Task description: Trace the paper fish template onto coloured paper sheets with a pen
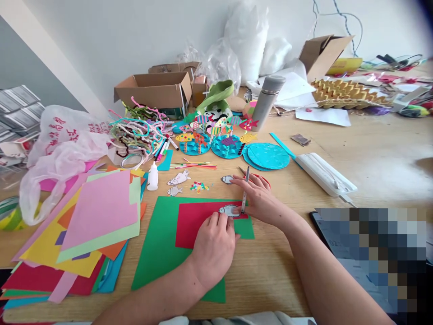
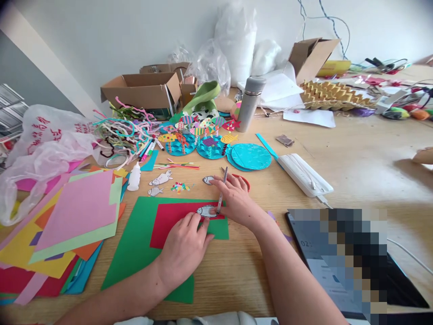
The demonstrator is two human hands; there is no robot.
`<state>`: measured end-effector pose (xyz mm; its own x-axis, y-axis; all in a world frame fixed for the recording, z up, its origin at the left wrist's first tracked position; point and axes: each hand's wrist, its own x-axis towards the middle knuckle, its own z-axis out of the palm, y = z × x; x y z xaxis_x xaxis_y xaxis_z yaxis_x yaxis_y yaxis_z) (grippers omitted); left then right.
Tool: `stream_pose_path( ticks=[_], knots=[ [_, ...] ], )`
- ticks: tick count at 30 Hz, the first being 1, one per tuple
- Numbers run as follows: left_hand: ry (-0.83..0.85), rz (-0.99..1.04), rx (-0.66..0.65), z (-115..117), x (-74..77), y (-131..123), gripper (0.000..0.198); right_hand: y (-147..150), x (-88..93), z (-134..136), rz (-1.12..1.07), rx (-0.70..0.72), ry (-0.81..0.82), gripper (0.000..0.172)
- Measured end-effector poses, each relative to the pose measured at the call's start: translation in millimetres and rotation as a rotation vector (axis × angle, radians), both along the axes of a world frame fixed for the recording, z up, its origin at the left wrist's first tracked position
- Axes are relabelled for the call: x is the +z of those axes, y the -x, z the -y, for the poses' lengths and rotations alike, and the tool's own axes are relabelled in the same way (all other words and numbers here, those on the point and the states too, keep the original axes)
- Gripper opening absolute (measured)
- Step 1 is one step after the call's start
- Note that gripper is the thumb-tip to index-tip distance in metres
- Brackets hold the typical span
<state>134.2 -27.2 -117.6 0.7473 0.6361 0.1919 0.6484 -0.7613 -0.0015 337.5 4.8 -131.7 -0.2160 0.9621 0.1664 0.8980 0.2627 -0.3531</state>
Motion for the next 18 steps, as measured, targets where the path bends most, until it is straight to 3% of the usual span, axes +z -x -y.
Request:
stream_pose_path(
  ticks=[13, 18],
  knots=[
    [0.015, -0.023, -0.002, 1.1, -2.0, 0.7, 0.033, 0.8, -0.5, 0.0, 0.017, -0.061, -0.014, 0.073],
    [0.015, -0.052, -0.006, 0.7, -2.8, 0.9, 0.034, -3.0, 7.4, 0.9, -0.039, -0.102, -0.044, 0.062]
  ],
)
